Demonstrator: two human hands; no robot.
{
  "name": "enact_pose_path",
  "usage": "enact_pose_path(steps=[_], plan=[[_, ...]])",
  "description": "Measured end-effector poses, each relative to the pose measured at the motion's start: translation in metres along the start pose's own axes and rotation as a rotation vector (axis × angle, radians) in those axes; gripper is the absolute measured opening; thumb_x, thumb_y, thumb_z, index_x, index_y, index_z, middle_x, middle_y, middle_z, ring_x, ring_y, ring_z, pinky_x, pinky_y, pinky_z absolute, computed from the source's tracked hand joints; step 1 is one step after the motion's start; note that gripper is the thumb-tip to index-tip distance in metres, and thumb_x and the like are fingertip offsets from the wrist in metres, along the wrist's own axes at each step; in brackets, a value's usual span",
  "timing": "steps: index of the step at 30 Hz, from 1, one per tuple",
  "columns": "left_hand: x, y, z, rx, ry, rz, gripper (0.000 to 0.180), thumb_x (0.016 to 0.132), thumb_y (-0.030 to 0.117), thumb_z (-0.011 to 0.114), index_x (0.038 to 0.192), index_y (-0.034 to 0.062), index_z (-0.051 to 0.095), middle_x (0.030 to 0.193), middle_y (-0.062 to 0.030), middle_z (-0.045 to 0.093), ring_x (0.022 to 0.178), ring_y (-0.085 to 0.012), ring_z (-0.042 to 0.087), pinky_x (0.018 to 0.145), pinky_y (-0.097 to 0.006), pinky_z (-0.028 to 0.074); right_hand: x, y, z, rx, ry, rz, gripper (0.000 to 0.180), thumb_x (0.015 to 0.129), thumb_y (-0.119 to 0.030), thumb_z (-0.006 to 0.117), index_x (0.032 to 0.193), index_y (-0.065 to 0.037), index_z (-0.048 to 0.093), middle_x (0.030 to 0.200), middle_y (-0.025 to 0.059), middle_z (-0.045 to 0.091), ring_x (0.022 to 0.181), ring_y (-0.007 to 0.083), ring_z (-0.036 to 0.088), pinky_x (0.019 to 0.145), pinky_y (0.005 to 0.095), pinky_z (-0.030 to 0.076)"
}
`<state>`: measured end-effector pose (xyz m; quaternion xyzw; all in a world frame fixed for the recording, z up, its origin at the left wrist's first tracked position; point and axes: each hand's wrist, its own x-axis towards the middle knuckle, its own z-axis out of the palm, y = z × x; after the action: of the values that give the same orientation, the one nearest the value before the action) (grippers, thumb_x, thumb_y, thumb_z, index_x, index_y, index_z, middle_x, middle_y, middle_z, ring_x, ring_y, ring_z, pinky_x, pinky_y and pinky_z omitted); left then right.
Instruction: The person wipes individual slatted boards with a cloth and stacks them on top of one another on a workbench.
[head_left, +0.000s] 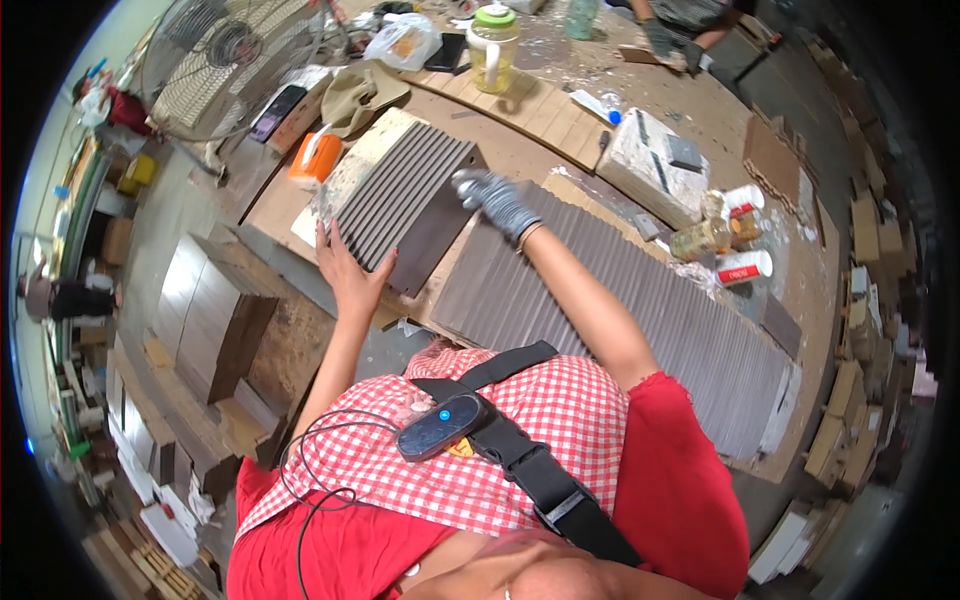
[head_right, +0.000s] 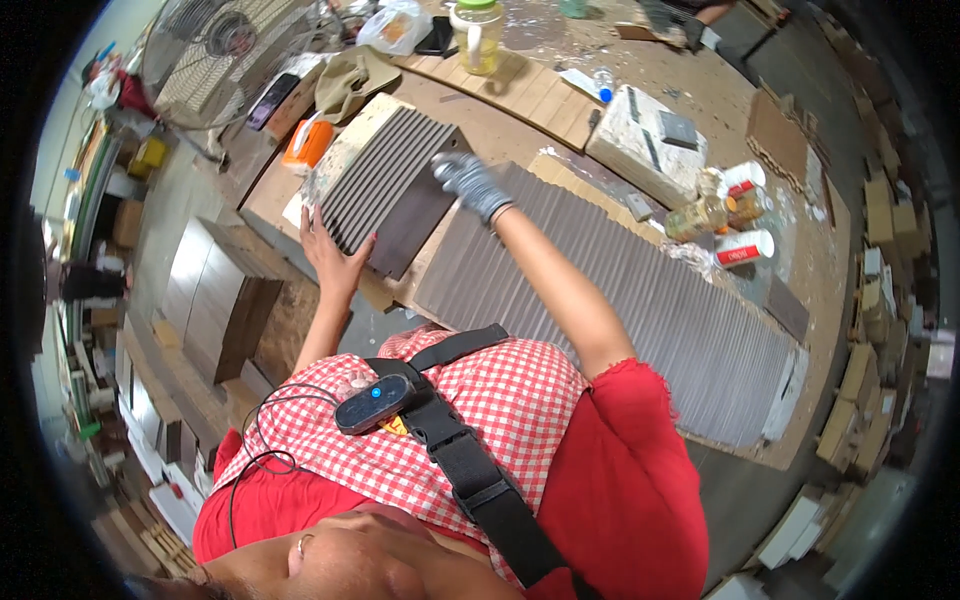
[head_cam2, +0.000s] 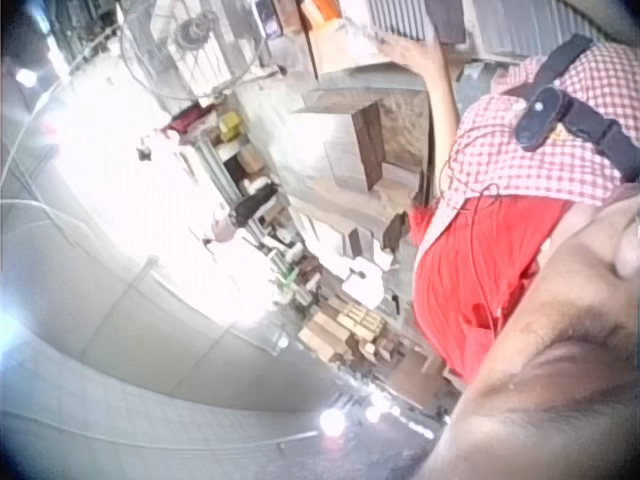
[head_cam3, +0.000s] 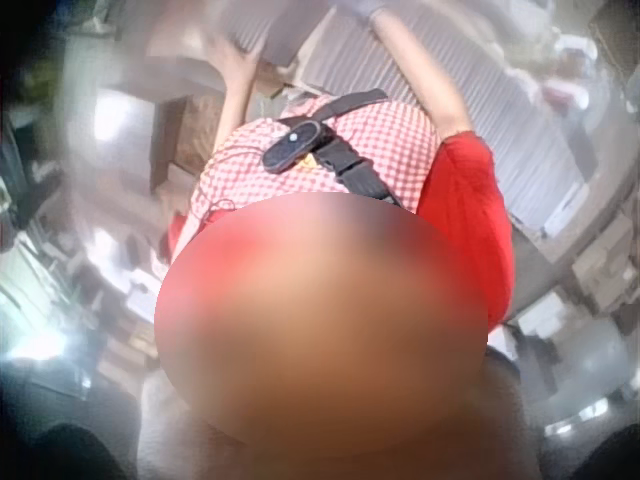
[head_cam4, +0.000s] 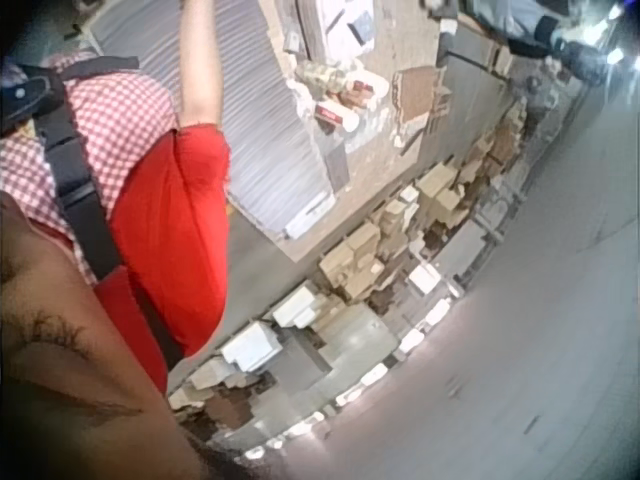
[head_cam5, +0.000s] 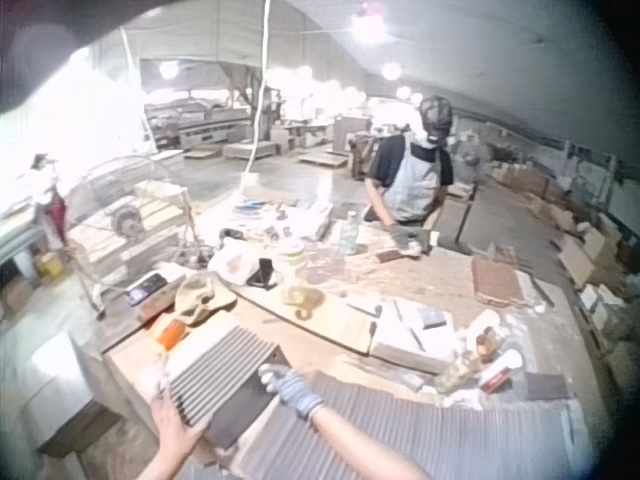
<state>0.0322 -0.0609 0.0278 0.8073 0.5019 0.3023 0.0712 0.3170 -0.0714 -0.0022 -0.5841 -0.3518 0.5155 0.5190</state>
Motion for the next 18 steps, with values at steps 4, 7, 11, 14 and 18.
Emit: enact_pose_path(steps=[4, 7, 11, 14, 18], plan=[[-0.030, 0.011, 0.019, -0.151, -0.080, -0.291, 0.128, 0.068, 0.050, 0.083, 0.142, -0.0205, 0.004, 0.150, -0.0409, 0.004, 0.143, -0.0484, 0.007, 0.118, -0.047, 0.012, 0.065, 0.010, -0.060, 0.047, 0.274, -0.344, 0.024, 0.088, -0.015, 0.070, 0.109, -0.004, 0.068, 0.095, 0.0012, 0.069, 0.084, 0.0103, 0.060, 0.078, 0.0253, 0.050], [-0.053, 0.003, 0.034, -0.152, -0.157, -0.433, 0.138, 0.069, 0.053, 0.081, 0.140, -0.0213, -0.011, 0.151, -0.0399, -0.007, 0.145, -0.0455, -0.006, 0.119, -0.043, 0.005, 0.094, -0.017, -0.047, -0.258, 0.138, -0.098, 0.043, 0.093, -0.032, 0.063, 0.120, 0.001, 0.063, 0.118, 0.0100, 0.067, 0.106, 0.0189, 0.060, 0.097, 0.0301, 0.044], [-0.035, 0.025, 0.039, -0.278, -0.138, -0.475, 0.141, 0.068, 0.051, 0.083, 0.140, -0.0198, -0.015, 0.151, -0.0391, -0.008, 0.146, -0.0423, -0.005, 0.119, -0.040, 0.007, 0.146, 0.005, -0.070, -0.319, 0.062, -0.062, 0.049, 0.092, -0.046, 0.060, 0.124, -0.009, 0.064, 0.105, 0.0023, 0.066, 0.091, 0.0098, 0.055, 0.082, 0.0235, 0.043], [-0.037, 0.025, 0.035, -0.327, -0.087, -0.520, 0.142, 0.067, 0.048, 0.085, 0.141, -0.0180, -0.016, 0.152, -0.0389, -0.008, 0.146, -0.0412, -0.001, 0.119, -0.038, 0.010, 0.141, -0.008, -0.031, -0.338, -0.052, -0.033, 0.058, 0.094, -0.051, 0.054, 0.133, -0.008, 0.057, 0.122, 0.0051, 0.063, 0.110, 0.0163, 0.055, 0.098, 0.0282, 0.038], [-0.040, 0.022, 0.041, -0.364, -0.020, -0.516, 0.139, 0.067, 0.042, 0.087, 0.144, -0.0143, -0.014, 0.152, -0.0386, 0.000, 0.145, -0.0406, 0.013, 0.116, -0.036, 0.020, 0.134, -0.011, -0.021, -0.342, -0.077, 0.046, 0.065, 0.094, -0.055, 0.050, 0.136, -0.005, 0.054, 0.136, 0.0102, 0.056, 0.126, 0.0247, 0.048, 0.109, 0.0320, 0.030]])
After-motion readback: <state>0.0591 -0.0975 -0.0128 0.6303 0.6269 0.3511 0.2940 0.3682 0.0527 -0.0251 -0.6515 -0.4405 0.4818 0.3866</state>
